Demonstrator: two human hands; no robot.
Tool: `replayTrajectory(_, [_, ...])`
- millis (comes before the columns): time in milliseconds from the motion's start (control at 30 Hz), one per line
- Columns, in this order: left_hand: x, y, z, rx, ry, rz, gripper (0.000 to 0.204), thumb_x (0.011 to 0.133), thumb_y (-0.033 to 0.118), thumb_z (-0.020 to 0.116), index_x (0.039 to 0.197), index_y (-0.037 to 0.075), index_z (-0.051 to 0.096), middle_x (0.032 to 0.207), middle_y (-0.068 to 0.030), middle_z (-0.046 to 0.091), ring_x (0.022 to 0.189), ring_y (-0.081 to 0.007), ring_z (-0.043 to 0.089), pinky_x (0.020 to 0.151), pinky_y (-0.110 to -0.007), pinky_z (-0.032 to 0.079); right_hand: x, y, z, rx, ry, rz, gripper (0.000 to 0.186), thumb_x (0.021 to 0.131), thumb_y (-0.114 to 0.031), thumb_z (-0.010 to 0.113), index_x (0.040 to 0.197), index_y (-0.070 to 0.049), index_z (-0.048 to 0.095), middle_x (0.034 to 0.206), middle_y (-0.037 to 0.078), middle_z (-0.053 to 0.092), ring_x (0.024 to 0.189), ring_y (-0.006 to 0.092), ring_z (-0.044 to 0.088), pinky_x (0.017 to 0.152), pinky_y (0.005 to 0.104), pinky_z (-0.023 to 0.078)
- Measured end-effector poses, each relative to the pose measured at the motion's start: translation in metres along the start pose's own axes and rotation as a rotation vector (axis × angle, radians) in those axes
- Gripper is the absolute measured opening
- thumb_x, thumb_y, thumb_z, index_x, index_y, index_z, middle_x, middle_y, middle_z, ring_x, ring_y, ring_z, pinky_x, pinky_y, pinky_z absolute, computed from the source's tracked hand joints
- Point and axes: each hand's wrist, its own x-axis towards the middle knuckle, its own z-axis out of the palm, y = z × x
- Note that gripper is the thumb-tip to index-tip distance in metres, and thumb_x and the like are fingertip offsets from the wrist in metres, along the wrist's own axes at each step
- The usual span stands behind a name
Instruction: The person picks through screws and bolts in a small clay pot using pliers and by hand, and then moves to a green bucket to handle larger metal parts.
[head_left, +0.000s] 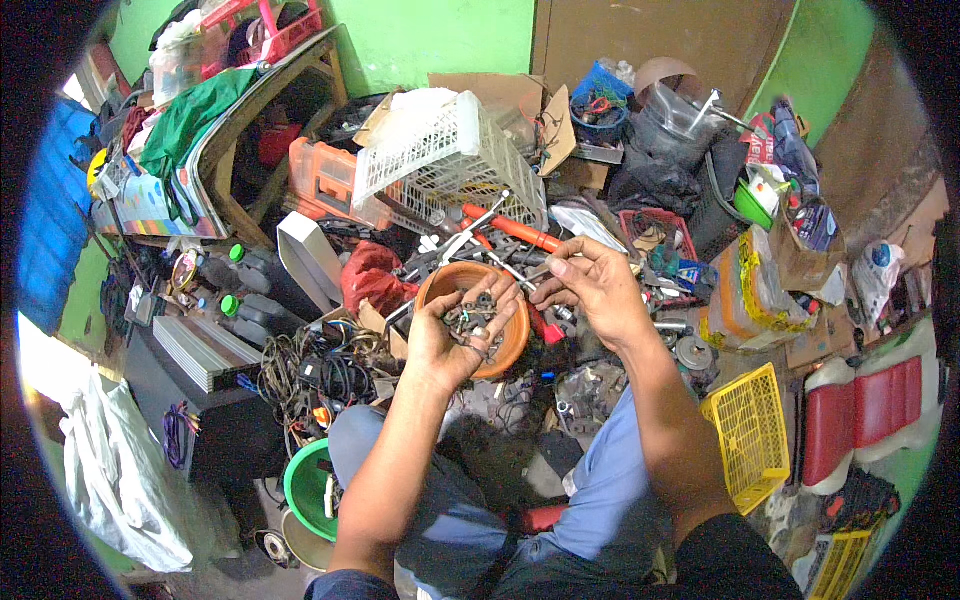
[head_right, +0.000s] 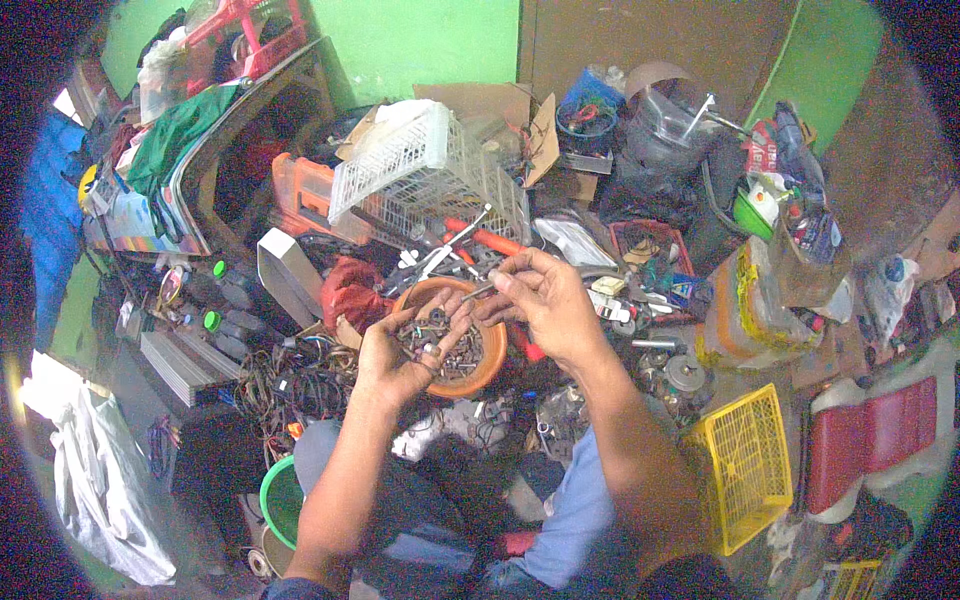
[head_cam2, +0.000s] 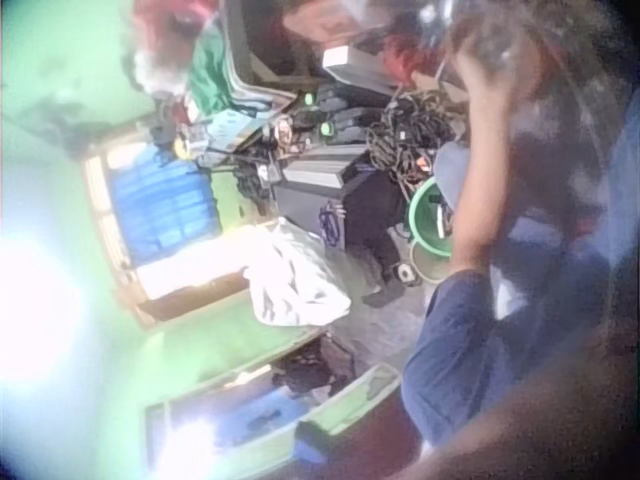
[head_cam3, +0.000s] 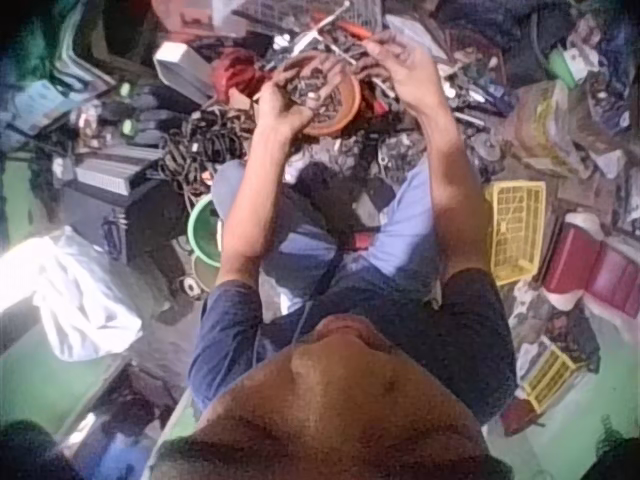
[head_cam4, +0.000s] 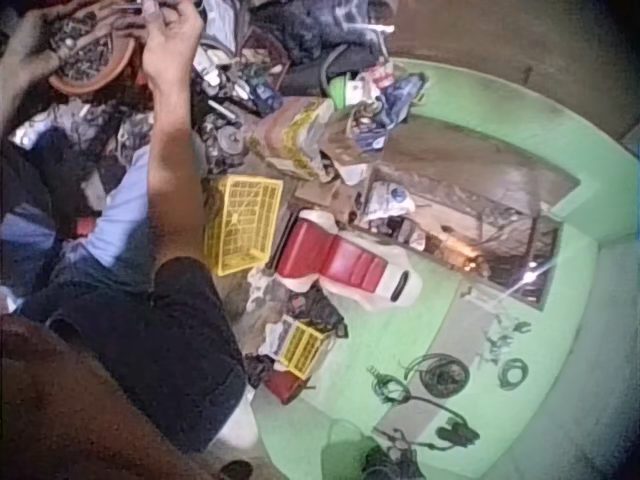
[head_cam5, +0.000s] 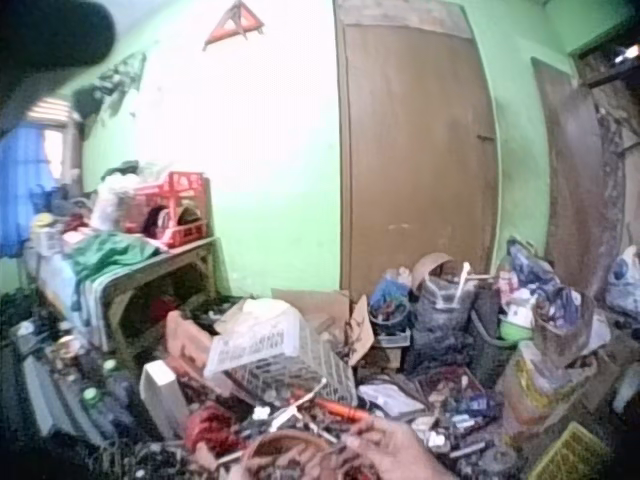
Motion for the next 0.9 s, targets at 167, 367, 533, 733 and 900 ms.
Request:
replayTrajectory(167, [0.003,-0.001,0.000,-0.015,0.043,0.010,0.056,0.100,0.018,0.024,0.145,-0.011,0.038,0.148,-0.0296,0.045,0.139,-0.0437,0.044,0.113,-0.055,0.044,0.001,0.002,-0.010,-0.174,-0.005,-0.015,0.014,0.098,-0.008,0.066,0.106,0.003,0.062,0.086,0.012,0.071,0.075,0.0183,0.072,0.065,0.0293,0.059])
replayTrajectory(367, [0.005,0.011,-0.009,-0.073,0.106,0.146,0.054,0.099,0.015,0.031,0.145,-0.011,0.037,0.149,-0.0298,0.043,0.140,-0.0453,0.043,0.114,-0.057,0.042,-0.006,0.017,-0.028,-0.583,0.079,0.021,0.011,0.092,-0.006,0.071,0.095,0.004,0.068,0.080,0.008,0.072,0.071,0.0125,0.070,0.062,0.0276,0.055])
replayTrajectory(533, [0.007,0.021,-0.012,-0.111,0.148,0.189,0.052,0.100,0.013,0.028,0.145,-0.011,0.037,0.148,-0.0297,0.045,0.138,-0.0456,0.044,0.113,-0.058,0.042,0.008,0.040,-0.026,-0.814,0.076,0.038,0.010,0.088,-0.006,0.074,0.093,0.002,0.071,0.085,0.015,0.074,0.073,0.0208,0.073,0.067,0.0336,0.057])
replayTrajectory(733, [0.009,0.025,-0.010,-0.072,0.163,0.264,0.047,0.099,0.014,0.033,0.138,-0.011,0.043,0.148,-0.0302,0.045,0.139,-0.0433,0.044,0.114,-0.059,0.041,0.034,0.093,0.010,-1.232,0.007,-0.045,0.017,0.084,-0.010,0.070,0.100,-0.006,0.072,0.087,0.025,0.070,0.083,0.0449,0.069,0.077,0.0510,0.056])
replayTrajectory(900, [0.006,0.034,-0.009,-0.040,0.073,0.244,0.054,0.104,0.026,0.024,0.144,-0.008,0.038,0.146,-0.0278,0.048,0.137,-0.0419,0.047,0.114,-0.059,0.040,0.045,0.113,0.024,-1.243,-0.005,0.004,0.022,0.081,-0.005,0.066,0.103,-0.004,0.070,0.088,0.027,0.070,0.088,0.0464,0.069,0.080,0.0541,0.055])
